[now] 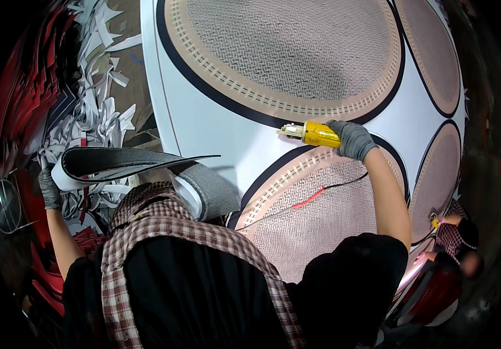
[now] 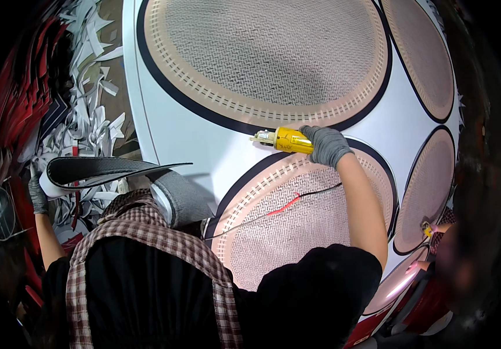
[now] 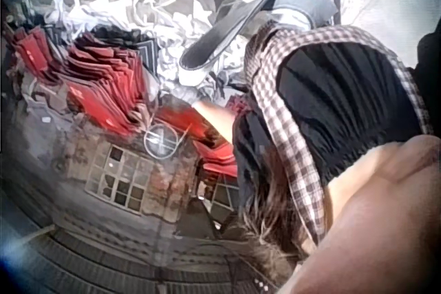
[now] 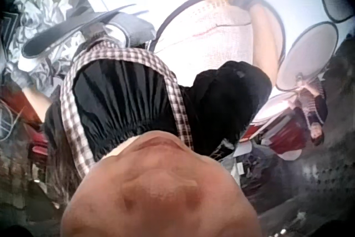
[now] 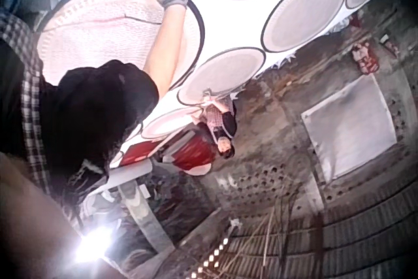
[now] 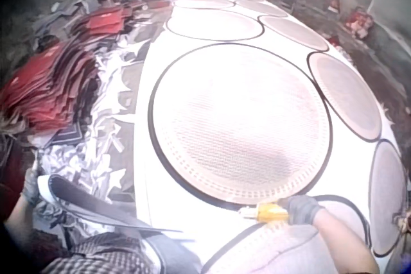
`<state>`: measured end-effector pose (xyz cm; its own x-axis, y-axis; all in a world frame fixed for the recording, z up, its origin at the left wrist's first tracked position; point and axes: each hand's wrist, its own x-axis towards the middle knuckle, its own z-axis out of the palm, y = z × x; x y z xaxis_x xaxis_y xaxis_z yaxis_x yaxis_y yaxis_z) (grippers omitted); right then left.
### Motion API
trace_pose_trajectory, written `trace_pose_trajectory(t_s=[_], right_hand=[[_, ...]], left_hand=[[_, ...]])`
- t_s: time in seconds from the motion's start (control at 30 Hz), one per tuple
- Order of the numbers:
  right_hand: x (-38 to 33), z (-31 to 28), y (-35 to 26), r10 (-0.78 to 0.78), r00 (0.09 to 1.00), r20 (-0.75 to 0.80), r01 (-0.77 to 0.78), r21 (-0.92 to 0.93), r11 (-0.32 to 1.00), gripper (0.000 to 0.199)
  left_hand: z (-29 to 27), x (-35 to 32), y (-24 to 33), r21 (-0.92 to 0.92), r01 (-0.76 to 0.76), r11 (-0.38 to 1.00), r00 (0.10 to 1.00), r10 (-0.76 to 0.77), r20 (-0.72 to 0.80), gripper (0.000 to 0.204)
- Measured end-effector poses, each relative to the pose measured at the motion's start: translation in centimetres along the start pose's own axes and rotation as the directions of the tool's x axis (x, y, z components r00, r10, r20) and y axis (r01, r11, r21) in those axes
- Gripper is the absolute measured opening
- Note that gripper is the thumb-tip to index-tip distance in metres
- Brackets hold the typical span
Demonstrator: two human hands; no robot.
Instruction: The person unrolls a large sheet of material containing circular patterns, then uses an electric rotary cutter to cut along the black outlines of the circles, removing the excess material by hand.
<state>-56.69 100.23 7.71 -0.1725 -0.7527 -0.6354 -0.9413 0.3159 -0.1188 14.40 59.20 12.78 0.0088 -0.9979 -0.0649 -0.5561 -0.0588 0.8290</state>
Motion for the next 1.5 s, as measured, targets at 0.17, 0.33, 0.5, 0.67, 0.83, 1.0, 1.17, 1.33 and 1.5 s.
trace_pose_trajectory(t_s=[0.17,0.33,0.5,0.67,0.83,1.0,1.17,1.33,1.5], right_hand=[[1.6,2.3,-1.8,-0.027,0.999,-0.042,0.033,0.17,0.985,0.079],[4.3,5.1,-4.3,-0.014,0.998,-0.058,0.033,0.344,0.938,0.088],[7.0,5.7,-9.0,-0.019,0.987,-0.159,0.092,0.465,0.881,0.087],[10.2,5.8,-14.4,0.005,0.968,-0.251,0.143,0.569,0.809,0.084],[12.8,4.5,-18.6,0.067,0.958,-0.278,0.12,0.603,0.789,0.078],[15.1,3.1,-22.6,0.106,0.934,-0.342,0.129,0.597,0.792,0.075],[17.7,3.0,-25.2,0.203,0.907,-0.37,0.181,0.776,0.605,0.068],[20.3,1.8,-26.9,0.255,0.888,-0.382,0.183,0.803,0.567,0.062],[22.9,-1.1,-28.9,0.285,0.873,-0.394,0.185,0.811,0.554,0.054]], left_hand=[[-0.2,0.5,-1.4,0.123,-0.007,0.992,0.999,0.003,0.037,0.052],[1.4,-1.5,-1.6,0.052,0.131,0.99,0.99,-0.134,0.053,0.053],[5.8,-4.4,0.8,0.284,-0.043,0.958,0.925,-0.069,0.373,0.054],[12.2,-5.0,2.0,0.395,-0.132,0.909,0.723,-0.184,0.666,0.052],[19.3,-4.5,2.8,0.303,-0.36,0.882,0.533,-0.071,0.843,0.057],[27.0,-3.4,-2.2,0.216,-0.403,0.889,0.412,-0.034,0.91,0.075],[31.9,-2.8,-2.8,0.239,-0.261,0.935,0.391,-0.124,0.912,0.068],[31.7,-3.1,-1.3,0.179,-0.148,0.973,0.437,-0.098,0.894,0.056],[32.7,-2.1,-2.6,0.012,0.009,1.0,0.383,-0.014,0.924,0.041]])
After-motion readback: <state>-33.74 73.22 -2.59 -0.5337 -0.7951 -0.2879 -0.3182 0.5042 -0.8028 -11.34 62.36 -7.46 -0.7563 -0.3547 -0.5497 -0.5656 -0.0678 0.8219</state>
